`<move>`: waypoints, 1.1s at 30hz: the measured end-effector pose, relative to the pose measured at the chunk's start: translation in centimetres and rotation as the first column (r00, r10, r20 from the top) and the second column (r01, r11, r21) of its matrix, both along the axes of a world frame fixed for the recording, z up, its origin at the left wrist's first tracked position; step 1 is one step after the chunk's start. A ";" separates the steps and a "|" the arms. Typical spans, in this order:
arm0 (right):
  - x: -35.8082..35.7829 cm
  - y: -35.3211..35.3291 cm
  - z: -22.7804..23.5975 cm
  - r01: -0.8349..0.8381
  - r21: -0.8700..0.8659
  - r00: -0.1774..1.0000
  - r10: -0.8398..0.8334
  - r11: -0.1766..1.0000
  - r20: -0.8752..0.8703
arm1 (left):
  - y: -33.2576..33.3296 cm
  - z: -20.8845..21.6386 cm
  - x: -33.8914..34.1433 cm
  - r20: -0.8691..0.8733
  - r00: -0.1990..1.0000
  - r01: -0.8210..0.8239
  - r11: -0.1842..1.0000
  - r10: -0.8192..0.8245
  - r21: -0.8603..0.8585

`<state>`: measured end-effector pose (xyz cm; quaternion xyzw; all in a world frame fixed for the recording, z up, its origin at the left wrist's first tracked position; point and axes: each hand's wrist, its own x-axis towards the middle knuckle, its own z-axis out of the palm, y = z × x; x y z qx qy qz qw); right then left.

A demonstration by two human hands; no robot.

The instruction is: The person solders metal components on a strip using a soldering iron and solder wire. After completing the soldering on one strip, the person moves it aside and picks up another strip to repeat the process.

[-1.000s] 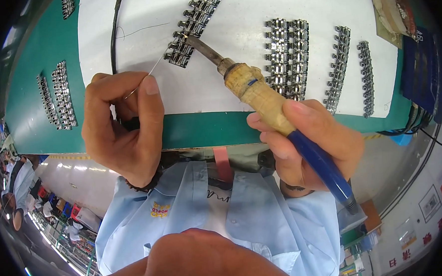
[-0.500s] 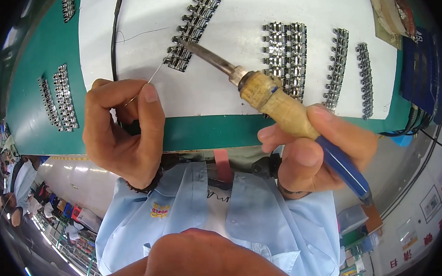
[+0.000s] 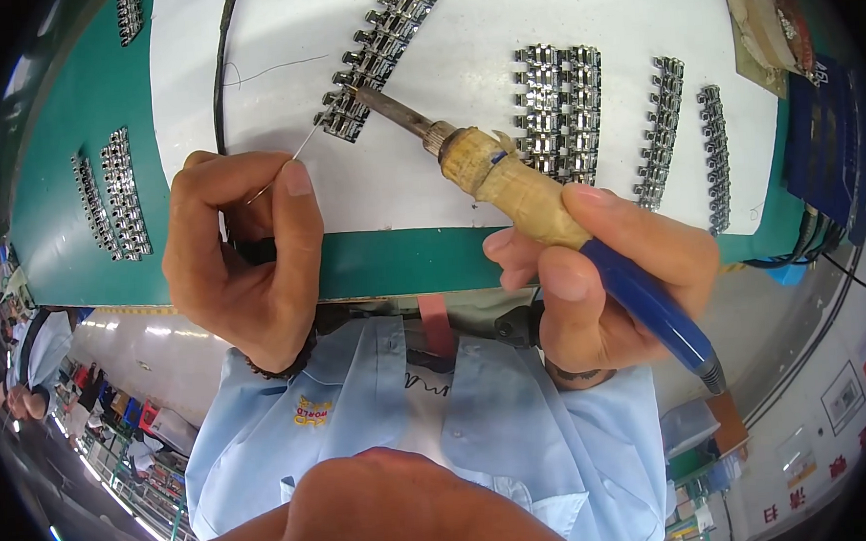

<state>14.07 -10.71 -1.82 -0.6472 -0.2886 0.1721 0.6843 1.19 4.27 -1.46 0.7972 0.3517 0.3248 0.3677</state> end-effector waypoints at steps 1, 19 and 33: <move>0.0 0.1 0.0 0.007 -0.008 1.000 -0.007 1.000 -0.013 | 0.0 0.0 0.0 -0.010 1.000 -0.006 1.000 0.006 -0.017; -0.4 -0.2 -0.5 0.067 0.041 0.935 -0.077 0.997 0.347 | 0.0 0.5 -0.1 -0.009 1.000 0.001 0.999 -0.001 0.050; -0.2 -0.7 -0.4 -0.012 -0.020 0.937 0.018 1.000 0.349 | 0.2 0.0 -0.2 -0.007 0.997 0.072 0.996 -0.072 0.043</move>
